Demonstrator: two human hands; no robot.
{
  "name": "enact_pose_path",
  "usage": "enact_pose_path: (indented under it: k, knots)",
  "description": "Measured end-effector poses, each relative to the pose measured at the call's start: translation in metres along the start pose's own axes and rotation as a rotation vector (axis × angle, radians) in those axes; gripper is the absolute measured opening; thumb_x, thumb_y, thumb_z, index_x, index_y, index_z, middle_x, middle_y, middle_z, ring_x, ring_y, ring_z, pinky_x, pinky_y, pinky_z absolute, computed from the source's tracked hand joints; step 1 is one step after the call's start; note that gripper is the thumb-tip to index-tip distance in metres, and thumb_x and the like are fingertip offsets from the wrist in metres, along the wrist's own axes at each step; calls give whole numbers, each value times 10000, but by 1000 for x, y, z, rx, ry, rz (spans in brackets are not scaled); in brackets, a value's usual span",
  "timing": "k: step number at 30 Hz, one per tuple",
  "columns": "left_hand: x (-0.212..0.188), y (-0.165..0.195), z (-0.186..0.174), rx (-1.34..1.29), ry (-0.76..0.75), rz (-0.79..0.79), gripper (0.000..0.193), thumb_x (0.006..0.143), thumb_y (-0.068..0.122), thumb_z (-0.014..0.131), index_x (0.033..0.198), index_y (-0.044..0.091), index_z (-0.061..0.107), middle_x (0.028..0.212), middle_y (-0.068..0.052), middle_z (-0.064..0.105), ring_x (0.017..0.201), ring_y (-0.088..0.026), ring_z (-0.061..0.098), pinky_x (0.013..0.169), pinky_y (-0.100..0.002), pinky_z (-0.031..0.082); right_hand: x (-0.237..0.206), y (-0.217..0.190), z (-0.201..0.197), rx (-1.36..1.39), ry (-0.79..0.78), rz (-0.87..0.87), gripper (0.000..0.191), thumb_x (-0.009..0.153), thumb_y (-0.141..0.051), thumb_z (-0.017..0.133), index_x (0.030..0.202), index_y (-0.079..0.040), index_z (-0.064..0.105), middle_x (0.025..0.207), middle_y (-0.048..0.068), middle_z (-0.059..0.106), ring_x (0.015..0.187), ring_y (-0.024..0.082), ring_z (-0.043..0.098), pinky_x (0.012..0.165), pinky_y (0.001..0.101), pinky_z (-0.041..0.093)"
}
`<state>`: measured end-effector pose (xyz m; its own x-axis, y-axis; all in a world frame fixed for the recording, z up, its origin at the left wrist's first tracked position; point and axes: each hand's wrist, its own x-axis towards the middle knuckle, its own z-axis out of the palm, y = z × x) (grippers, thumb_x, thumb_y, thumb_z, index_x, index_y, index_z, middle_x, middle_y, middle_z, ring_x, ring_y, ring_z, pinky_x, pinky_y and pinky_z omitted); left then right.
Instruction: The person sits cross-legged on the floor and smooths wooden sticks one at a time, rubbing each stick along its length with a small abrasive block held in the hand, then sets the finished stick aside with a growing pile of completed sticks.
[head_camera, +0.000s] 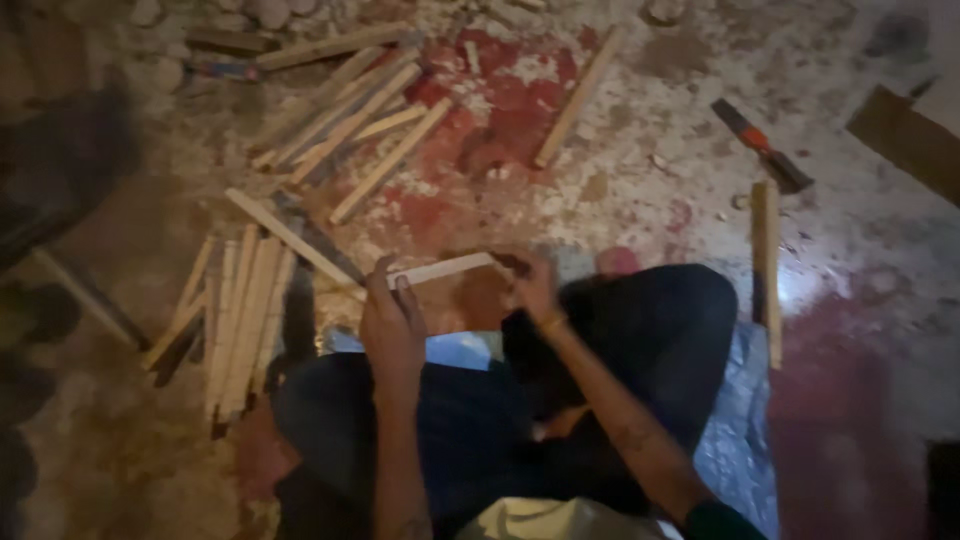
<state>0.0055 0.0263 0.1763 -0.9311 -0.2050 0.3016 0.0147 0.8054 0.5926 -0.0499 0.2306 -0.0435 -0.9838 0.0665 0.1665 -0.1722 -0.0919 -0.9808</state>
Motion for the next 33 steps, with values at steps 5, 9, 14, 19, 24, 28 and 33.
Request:
enact_pose_path:
  k: [5,9,14,19,24,28,33]
  knots:
    - [-13,0,3,-117,-85,167,286,1056,148,532,1314,32,574,1076,-239,703,862,-385,713,703,-467,559,-22,-59,38,-440,201,47,382,905,103,558,1145,-80,792,1035,150,798,876,175,754,738,316,580]
    - [-17,5,8,38,-51,199,188,1038,184,609,1162,44,593,922,-230,672,801,-436,685,710,-518,528,-38,-110,68,-373,83,86,571,719,145,526,1213,-42,743,1035,192,776,853,260,752,769,336,583]
    - [-4,5,5,-26,-11,168,238,1010,207,596,1201,65,604,972,-217,714,824,-438,689,679,-513,530,-42,-129,84,-423,68,-411,501,819,104,631,1300,-38,649,1274,231,702,1160,360,719,983,383,566]
    - [-4,-1,-5,54,-121,10,220,1076,257,568,1179,62,574,919,-210,714,809,-422,698,680,-506,536,-22,-100,55,-698,26,-229,564,770,107,569,1291,-73,689,1201,219,727,1054,377,720,881,419,581]
    - [-7,8,-4,-43,-102,160,224,1081,225,542,1208,41,539,911,-216,716,739,-425,691,621,-518,526,-18,-78,35,-907,75,-145,522,743,79,599,1203,-111,756,1046,162,762,888,380,724,804,467,572]
    - [7,24,5,181,-189,92,390,1005,264,541,1285,-7,521,737,-239,686,619,-449,662,576,-560,509,-33,-84,46,-629,21,28,657,614,96,582,1231,-80,725,1156,163,759,659,339,714,609,409,579]
    - [5,32,17,220,-39,114,438,915,250,549,1238,-43,513,771,-249,693,620,-463,650,553,-573,496,-49,-95,68,-531,167,-454,412,796,21,711,1201,-54,683,1169,170,707,987,357,740,837,414,612]
